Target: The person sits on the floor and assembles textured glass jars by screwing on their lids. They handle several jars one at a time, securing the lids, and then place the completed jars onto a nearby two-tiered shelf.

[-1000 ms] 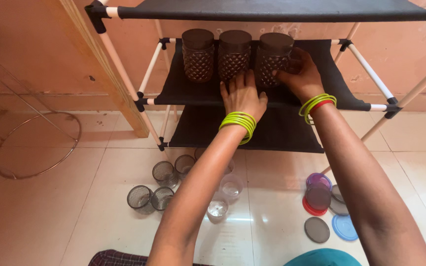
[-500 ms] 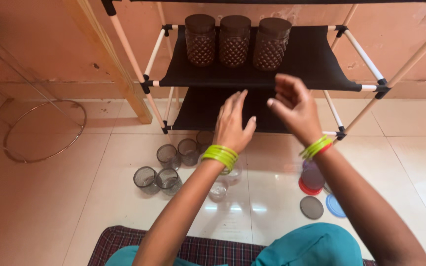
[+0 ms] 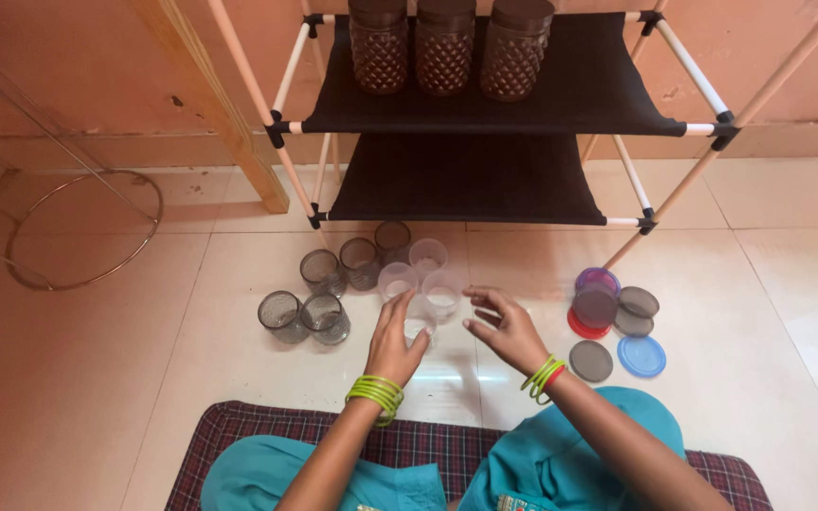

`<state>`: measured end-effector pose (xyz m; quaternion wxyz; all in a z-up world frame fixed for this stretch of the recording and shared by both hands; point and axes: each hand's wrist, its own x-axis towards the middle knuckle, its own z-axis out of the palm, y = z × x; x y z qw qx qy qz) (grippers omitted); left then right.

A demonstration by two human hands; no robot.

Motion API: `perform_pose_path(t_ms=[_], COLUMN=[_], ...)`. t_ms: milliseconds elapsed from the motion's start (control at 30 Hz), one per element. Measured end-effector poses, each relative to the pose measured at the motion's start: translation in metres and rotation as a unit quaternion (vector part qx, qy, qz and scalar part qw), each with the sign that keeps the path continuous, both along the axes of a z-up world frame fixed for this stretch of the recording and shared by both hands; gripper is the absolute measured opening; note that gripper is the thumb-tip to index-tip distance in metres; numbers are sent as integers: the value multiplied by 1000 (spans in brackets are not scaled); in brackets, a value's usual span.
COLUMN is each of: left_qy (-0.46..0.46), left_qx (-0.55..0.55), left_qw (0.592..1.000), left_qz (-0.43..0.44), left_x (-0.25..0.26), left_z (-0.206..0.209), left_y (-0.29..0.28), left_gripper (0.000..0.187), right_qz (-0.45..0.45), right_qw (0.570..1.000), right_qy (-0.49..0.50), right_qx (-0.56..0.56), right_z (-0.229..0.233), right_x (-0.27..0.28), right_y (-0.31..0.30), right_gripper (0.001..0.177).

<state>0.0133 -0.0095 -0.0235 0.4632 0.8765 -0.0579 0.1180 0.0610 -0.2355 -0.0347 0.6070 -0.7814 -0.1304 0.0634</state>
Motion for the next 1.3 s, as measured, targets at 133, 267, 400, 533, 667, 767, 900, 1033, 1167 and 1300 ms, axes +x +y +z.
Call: perform_pose_path(t_ms=[133,267,400,533,667,767,900,1033,1167,1300], left_qy=[7,38,65,80,86,84,101,72,38,5], left_qx=[7,21,9,13,23,28,25,31,47,82], left_qw=[1000,998,997,995,994,993,991,994,994,988], left_qz=[8,35,46,53,65,73,82,79,94,127], left_x=[-10,-12,-11,-9,-6,-4,-4,0,3,4], left_z=[-40,-64,-76,-84,-90,-93,-97,-101,-103,-98], left_y=[17,27,26,25,29,32,33,33,39,46], left_gripper=[72,74,74,75,76,76,75,76,74,74], right_qz=[-44,-144,-288,-345,-320,-337,-355,-310,-263,-221], right_qw=[988,930,864,859,862,860,862,820,765,771], right_qy=[-23,-158,-67,8,-4,98,93,187,354,372], right_qx=[-143,-298,-406,-378,-393,-370,-351,-444,-469,-467], right_z=[-63,-115,-142,-146,-146,-149,-152,-153,-165,-173], right_x=[16,58,74,73,81,84,83,79,68,53], right_y=[-31,-98,-165,-198,-201,-197,-200,-208,-191,-170], right_gripper=[52,61,79,109,98,63,45,64,121,138])
